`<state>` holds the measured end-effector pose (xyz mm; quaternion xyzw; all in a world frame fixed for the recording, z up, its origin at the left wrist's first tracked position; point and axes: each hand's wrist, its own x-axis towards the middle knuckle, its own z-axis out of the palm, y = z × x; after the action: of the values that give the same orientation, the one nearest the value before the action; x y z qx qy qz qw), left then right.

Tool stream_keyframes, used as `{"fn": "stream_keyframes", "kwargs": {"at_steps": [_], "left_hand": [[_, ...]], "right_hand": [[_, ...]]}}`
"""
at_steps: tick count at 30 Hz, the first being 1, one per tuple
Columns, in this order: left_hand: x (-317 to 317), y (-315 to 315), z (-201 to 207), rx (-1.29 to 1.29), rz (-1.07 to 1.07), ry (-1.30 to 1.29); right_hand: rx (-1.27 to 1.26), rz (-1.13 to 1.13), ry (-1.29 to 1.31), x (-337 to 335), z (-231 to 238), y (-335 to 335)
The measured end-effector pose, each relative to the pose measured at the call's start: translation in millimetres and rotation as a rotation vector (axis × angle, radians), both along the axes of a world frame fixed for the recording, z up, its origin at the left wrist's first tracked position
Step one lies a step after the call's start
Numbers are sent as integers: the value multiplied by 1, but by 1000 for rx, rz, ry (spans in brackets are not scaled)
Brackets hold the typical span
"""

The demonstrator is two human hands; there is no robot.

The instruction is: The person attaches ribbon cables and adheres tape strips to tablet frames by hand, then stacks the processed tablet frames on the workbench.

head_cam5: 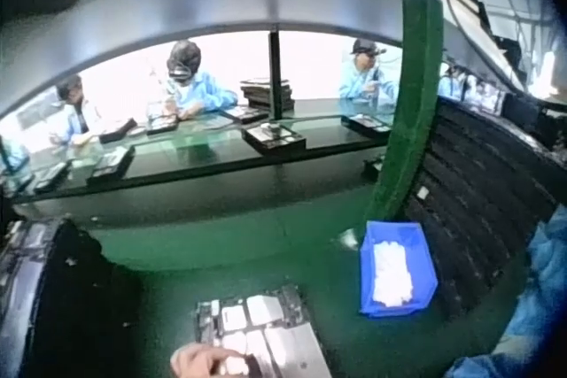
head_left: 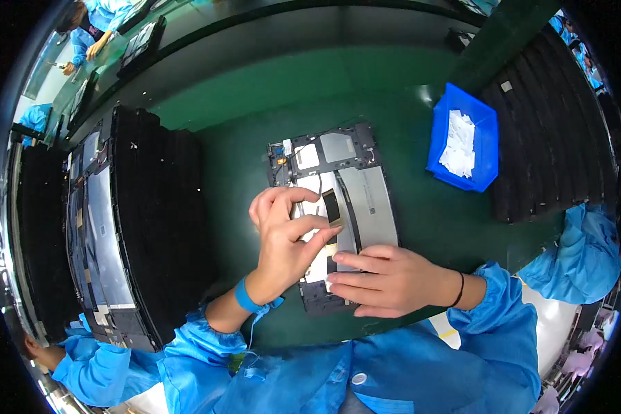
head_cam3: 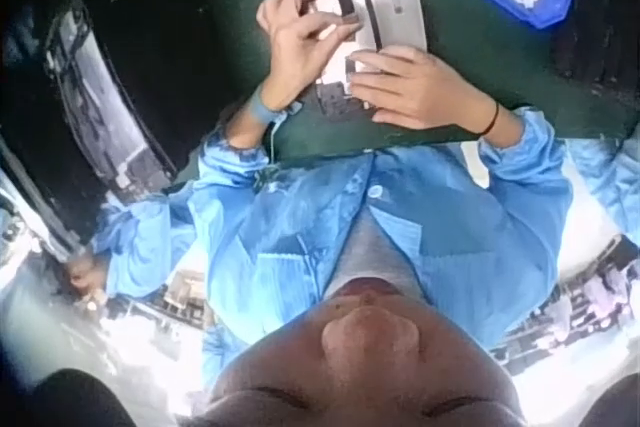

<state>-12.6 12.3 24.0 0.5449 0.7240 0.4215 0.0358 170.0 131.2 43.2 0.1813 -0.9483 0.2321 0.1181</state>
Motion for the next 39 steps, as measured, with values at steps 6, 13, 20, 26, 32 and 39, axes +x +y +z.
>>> {"fn": "stream_keyframes", "kwargs": {"at_steps": [6, 13, 20, 26, 32, 39], "left_hand": [[-1, 1, 1, -17, 3, 14], [1, 1, 0, -63, 42, 53], [2, -2, -1, 1, 132, 92], [12, -13, 14, 108, 16, 140], [32, -22, 7, 208, -186, 238], [31, -29, 4, 307, -267, 479]], "right_hand": [[-42, -23, -77, -2, 1, -2], [81, -259, -107, -14, 5, 6], [-40, -718, -30, -14, 13, 6], [-232, -500, -50, -5, -8, 5], [-327, -334, 140, -9, -6, 5], [-502, -334, 14, -5, -11, 6]]}}
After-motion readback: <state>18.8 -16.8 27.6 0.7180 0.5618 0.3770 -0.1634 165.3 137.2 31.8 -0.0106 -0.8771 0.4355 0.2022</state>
